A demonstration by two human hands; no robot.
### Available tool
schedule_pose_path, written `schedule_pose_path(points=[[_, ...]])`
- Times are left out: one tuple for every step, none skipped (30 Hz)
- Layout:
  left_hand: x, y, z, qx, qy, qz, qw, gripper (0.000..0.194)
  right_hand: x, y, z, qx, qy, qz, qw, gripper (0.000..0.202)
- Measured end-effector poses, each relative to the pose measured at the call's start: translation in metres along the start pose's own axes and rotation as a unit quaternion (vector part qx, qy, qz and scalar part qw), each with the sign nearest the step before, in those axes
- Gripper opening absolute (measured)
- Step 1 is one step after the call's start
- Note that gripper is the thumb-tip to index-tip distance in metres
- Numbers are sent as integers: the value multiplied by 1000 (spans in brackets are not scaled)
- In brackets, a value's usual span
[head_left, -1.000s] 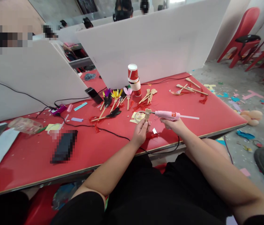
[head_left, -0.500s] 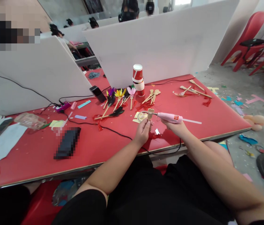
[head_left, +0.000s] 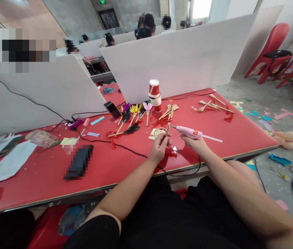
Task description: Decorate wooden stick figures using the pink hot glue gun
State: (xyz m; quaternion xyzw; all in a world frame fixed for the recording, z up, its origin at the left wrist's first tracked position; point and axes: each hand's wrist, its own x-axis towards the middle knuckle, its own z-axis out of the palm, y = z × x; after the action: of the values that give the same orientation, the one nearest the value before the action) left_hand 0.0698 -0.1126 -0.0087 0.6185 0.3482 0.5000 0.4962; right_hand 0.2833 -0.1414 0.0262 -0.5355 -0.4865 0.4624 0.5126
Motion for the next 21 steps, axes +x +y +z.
schedule_pose_path(points=[[0,0,0,0,1,-7,1000,51,1,2,0,4,6,2,1000,51],[1,0,1,-1,3,-14,1000,51,1,4,-1,6,15,6,1000,52],[1,-1,1,0,7,-20,1000,51,2,6,-1,6,23,10,1000,52],[2,-2,2,0,10,-24,1000,51,2,8,-1,5,27,11,1000,52],[2,-3,2,1,13,-27,1000,52,3,9,-2,5,29,10,1000,50],[3,-4,2,1,14,-29,999,52,3,10,-2,3,30,9,1000,49],[3,-5,2,1,16,-31,999,53,3,11,-2,2,31,8,999,48],[3,-6,2,1,17,-31,999,54,3,11,-2,1,31,8,999,47],[3,-6,2,2,18,-32,999,55,3,11,-2,2,32,8,999,47],[3,-6,3,1,19,-32,999,55,3,11,-2,2,33,9,999,48],[3,-6,3,1,20,-32,999,56,3,11,-1,2,33,11,999,48],[3,-6,3,0,20,-33,999,57,3,10,-1,2,34,13,999,47],[3,-5,3,-1,21,-34,999,57,2,10,-1,2,33,13,999,47],[3,-4,4,-2,23,-34,999,57,2,10,-1,2,33,13,999,47],[3,-4,4,-2,25,-33,999,57,2,9,0,2,33,13,999,46],[3,-3,4,-3,27,-33,999,56,2,9,0,2,32,11,999,47],[3,-3,5,-2,28,-33,999,56,2,9,0,0,31,10,999,47],[3,-2,5,-1,27,-33,999,55,1,8,0,-2,30,9,1000,48],[3,-2,5,1,26,-34,999,54,1,8,0,-6,28,9,1000,48],[3,-2,5,5,25,-35,999,54,1,8,0,-10,27,10,1000,48],[4,-2,5,9,27,-35,999,53,1,7,0,-14,28,13,999,47]])
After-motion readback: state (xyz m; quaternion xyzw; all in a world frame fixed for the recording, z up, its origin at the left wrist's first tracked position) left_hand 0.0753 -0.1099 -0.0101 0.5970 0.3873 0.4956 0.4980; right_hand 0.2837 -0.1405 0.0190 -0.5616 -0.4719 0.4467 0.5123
